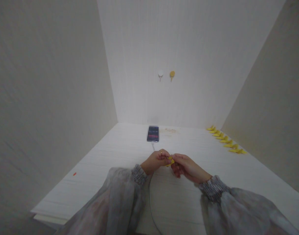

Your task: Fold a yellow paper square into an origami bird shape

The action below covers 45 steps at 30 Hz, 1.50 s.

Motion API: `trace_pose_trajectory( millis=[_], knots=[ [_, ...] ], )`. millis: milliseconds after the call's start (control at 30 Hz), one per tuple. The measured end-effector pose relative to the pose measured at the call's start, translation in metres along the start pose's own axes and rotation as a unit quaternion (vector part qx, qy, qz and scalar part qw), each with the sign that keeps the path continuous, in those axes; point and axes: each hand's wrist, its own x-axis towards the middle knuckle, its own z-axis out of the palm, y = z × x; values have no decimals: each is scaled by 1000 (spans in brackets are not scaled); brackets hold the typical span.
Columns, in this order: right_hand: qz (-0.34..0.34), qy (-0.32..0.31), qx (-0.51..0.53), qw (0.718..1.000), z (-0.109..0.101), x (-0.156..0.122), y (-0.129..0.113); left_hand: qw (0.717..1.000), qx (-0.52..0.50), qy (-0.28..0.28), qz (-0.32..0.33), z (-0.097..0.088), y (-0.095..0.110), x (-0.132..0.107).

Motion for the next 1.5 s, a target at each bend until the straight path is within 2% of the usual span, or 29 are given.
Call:
trace_pose_trajectory(
  millis=[133,233,367,533,633,900,1167,1300,1500],
  knots=[
    [-19,16,-26,999,1,2,2,1000,4,0,-13,0,0,0],
    [-87,74,-92,989,0,3,-1,1000,11,2,-25,1,2,0],
    [-215,154,-215,940,-1,0,-11,999,15,39,-24,1,3,0],
    [-277,171,-383,864,4,-3,-15,996,23,80,-10,-1,-3,2],
    [-289,176,-407,849,6,-2,-12,996,33,79,5,-2,-7,2],
    [-328,151,-425,830,6,-6,-14,997,33,68,22,-1,-5,3],
    [-318,211,-380,843,5,-9,-19,983,150,102,33,-5,-3,2],
    [-285,197,-450,823,3,-4,-13,983,140,113,43,-6,-2,2],
    [-293,185,-500,794,-1,1,-5,984,134,103,55,-4,-3,3]
  ],
)
